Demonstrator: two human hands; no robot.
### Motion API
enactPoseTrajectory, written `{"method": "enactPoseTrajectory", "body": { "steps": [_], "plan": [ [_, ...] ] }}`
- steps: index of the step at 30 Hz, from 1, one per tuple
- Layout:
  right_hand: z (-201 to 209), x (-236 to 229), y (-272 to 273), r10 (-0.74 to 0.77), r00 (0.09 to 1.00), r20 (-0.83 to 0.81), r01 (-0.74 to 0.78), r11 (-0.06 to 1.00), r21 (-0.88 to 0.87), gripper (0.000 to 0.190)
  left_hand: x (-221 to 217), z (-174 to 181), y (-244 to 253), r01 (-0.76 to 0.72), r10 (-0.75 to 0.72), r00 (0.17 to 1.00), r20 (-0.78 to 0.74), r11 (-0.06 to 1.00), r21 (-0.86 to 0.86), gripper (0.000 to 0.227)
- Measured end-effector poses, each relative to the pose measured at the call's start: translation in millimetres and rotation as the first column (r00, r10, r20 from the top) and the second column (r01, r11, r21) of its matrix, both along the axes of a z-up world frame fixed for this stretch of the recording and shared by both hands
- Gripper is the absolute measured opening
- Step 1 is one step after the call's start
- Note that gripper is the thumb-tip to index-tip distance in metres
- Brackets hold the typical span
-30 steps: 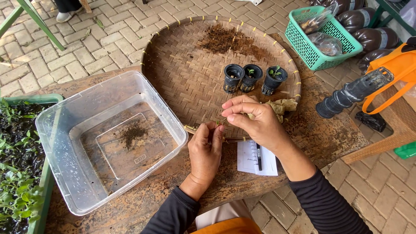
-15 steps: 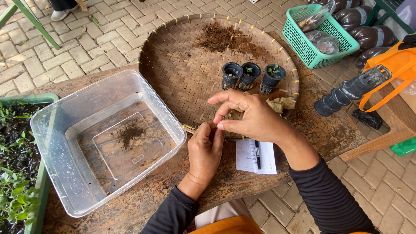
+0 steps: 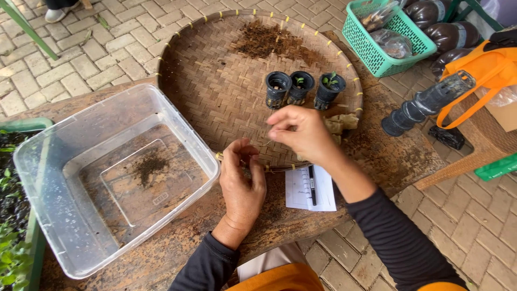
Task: The person is preparing and planting small seedlings into hydroponic net pots using rockwool cubes.
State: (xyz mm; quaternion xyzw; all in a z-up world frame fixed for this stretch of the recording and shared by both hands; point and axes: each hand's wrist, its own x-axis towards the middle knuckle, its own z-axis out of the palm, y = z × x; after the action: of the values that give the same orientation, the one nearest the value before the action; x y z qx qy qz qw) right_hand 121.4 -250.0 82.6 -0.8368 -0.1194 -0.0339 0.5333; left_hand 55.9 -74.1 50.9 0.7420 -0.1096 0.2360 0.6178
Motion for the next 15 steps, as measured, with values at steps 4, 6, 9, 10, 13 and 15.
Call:
{"method": "enactPoseTrajectory", "body": {
  "steps": [4,6,9,10,13,15],
  "plan": [
    [-1,4,9,0.078,0.996,0.033,-0.076,0.996,-0.056,0.024,-2,5,3,-0.068,0.050,0.993,0.111,0.984,0.167,0.028],
    [12,-1,7,0.179,0.978,0.109,-0.151,0.963,-0.223,0.045,-2,7,4,-0.087,0.036,0.983,0.179,0.954,0.288,0.020],
    [19,1,-2,0.229,0.919,0.321,-0.078,0.904,-0.420,0.041,-2,3,2,-0.061,-0.022,0.976,0.218,0.928,0.368,0.020],
    [23,1,0,0.227,0.921,0.318,-0.077,0.904,-0.421,0.041,-2,3,3,-0.057,-0.025,0.976,0.215,0.929,0.367,0.020],
    [33,0,-1,0.273,0.947,0.168,-0.206,0.921,-0.331,0.037,-3,4,2,-0.019,-0.085,0.971,0.223,0.903,0.429,0.021],
    [37,3,-6,0.326,0.917,0.231,-0.244,0.915,-0.322,0.031,-4,8,3,-0.031,-0.096,0.966,0.241,0.880,0.475,0.022]
  ]
}}
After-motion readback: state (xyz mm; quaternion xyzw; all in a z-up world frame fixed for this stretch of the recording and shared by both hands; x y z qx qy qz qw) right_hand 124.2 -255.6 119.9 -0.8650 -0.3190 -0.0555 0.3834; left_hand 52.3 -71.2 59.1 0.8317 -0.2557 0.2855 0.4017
